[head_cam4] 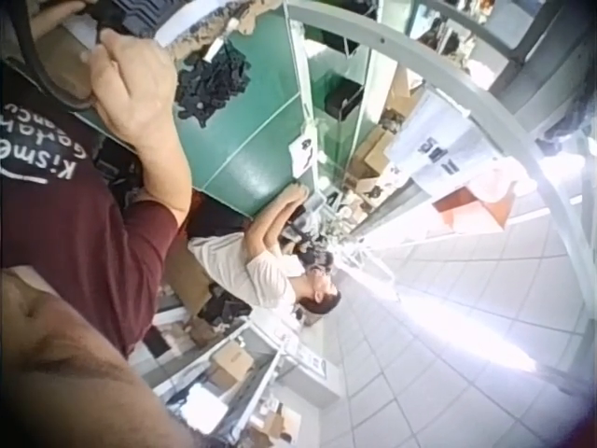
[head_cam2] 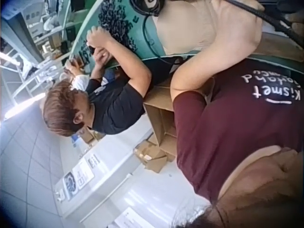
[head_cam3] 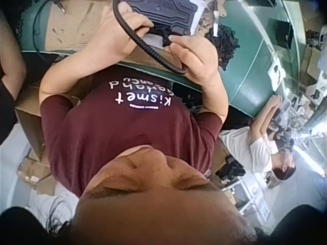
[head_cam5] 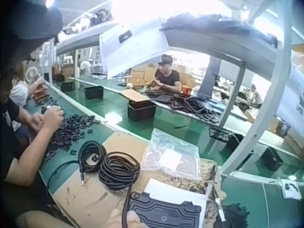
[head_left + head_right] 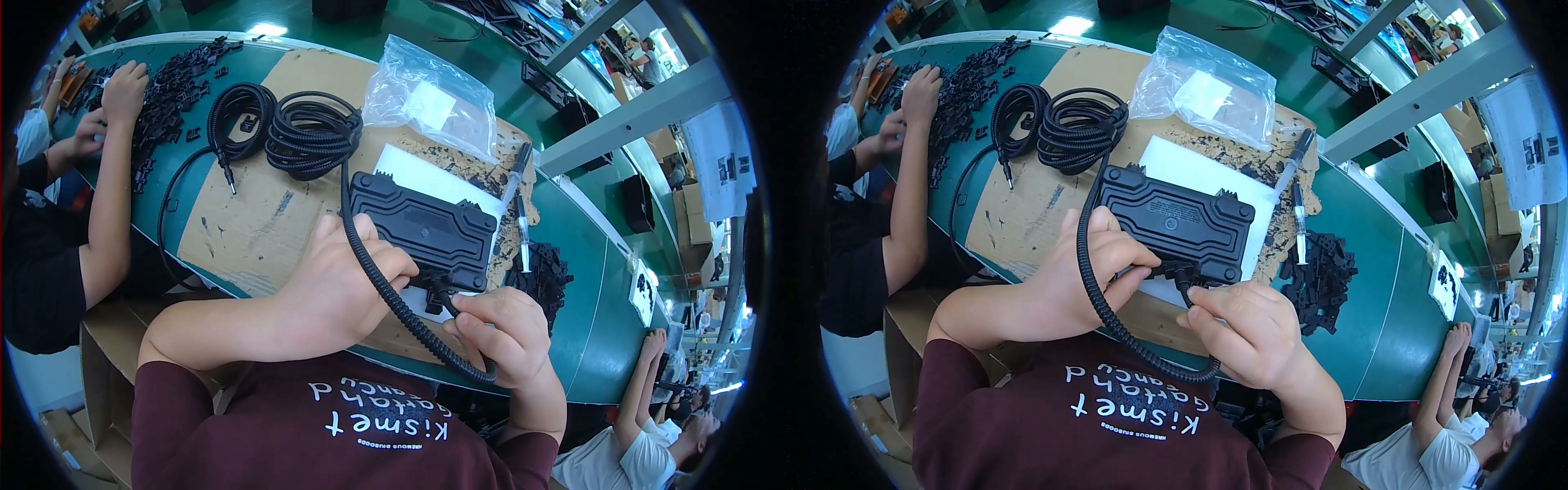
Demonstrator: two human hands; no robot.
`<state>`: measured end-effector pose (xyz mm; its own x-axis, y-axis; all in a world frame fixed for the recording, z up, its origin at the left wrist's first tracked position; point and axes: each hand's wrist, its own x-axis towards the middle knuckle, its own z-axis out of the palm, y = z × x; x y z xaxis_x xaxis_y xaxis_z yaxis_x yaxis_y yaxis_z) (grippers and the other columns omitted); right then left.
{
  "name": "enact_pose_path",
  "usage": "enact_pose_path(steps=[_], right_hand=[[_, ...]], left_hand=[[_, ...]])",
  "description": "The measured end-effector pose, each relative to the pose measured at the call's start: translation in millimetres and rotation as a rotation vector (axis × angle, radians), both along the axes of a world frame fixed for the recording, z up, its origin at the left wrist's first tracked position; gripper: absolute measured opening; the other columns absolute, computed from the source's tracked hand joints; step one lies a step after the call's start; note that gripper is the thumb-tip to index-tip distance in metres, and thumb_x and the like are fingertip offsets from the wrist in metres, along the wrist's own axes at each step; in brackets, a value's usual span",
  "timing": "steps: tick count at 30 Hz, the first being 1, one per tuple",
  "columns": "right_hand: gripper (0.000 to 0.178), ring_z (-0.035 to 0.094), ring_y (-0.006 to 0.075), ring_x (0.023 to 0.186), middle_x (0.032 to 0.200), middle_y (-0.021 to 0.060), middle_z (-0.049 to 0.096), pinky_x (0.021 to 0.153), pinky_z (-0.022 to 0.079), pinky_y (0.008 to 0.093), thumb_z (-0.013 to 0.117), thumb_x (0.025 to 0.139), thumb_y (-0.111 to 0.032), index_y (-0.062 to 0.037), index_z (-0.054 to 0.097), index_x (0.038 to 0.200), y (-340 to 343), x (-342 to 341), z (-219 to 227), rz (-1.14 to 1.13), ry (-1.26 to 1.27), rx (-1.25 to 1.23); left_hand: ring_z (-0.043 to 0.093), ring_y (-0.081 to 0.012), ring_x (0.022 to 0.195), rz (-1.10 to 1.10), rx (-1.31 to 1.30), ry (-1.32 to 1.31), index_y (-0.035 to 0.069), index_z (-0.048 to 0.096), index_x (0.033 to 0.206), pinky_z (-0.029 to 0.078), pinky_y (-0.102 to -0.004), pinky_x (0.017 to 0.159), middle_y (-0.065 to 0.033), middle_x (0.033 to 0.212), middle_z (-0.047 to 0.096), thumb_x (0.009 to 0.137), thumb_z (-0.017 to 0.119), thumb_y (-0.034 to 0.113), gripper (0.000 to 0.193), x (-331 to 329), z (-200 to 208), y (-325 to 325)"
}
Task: The person assembles black plastic housing units by inserting cables into them and marking components with a marker pen.
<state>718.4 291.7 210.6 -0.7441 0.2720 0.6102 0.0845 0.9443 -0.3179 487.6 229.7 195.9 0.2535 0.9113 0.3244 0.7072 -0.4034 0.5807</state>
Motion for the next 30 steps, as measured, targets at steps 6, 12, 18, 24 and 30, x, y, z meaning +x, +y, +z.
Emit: enact_pose_path(steps=[6,12,18,24,30], right_hand=[[0.028,0.067,0.0229,0.067,0.091,0.0175,0.068,0.056,0.052,0.0294,0.077,0.067,-0.008,0.0020,0.063,0.089,-2.4,2.7,-7.5,0.026,0.010,0.112],[0.023,0.067,0.0205,0.068,0.090,0.0162,0.068,0.056,0.053,0.0290,0.078,0.073,-0.006,-0.0010,0.061,0.087,-17.1,1.9,-15.6,-0.003,-0.029,0.237],[0.022,0.066,0.0194,0.070,0.087,0.0132,0.068,0.059,0.053,0.0273,0.075,0.077,-0.004,-0.0046,0.057,0.089,-29.7,-3.6,-21.7,-0.060,-0.068,0.398],[0.019,0.066,0.0190,0.072,0.085,0.0117,0.068,0.060,0.053,0.0272,0.073,0.078,-0.003,-0.0061,0.057,0.088,-34.7,-4.6,-17.9,-0.073,-0.124,0.448],[0.021,0.066,0.0190,0.068,0.085,0.0118,0.066,0.057,0.053,0.0280,0.073,0.078,-0.002,-0.0053,0.055,0.088,-32.0,-6.6,-24.9,-0.072,-0.103,0.459]], left_hand=[[0.054,-0.0223,0.087,0.003,0.102,-0.036,0.008,0.065,0.095,0.033,-0.0379,0.077,-0.0025,0.086,0.066,0.076,0.071,0.003,0.020,1.1,-9.1,1.7],[0.054,-0.0228,0.084,0.005,0.191,-0.069,0.008,0.066,0.095,0.034,-0.0380,0.078,-0.0022,0.085,0.066,0.074,0.073,0.003,0.022,2.8,-15.0,1.9],[0.053,-0.0217,0.085,-0.023,0.234,-0.032,0.008,0.069,0.092,0.034,-0.0380,0.078,-0.0007,0.089,0.067,0.073,0.075,0.005,0.021,-0.8,-24.2,0.3],[0.052,-0.0172,0.084,-0.033,0.281,0.025,0.010,0.071,0.092,0.034,-0.0359,0.080,0.0026,0.092,0.068,0.069,0.074,0.005,0.024,-2.4,-29.1,-2.0],[0.051,-0.0172,0.085,-0.010,0.378,0.000,0.011,0.071,0.092,0.033,-0.0361,0.080,0.0030,0.096,0.067,0.067,0.073,0.005,0.025,-3.6,-41.7,0.6]])
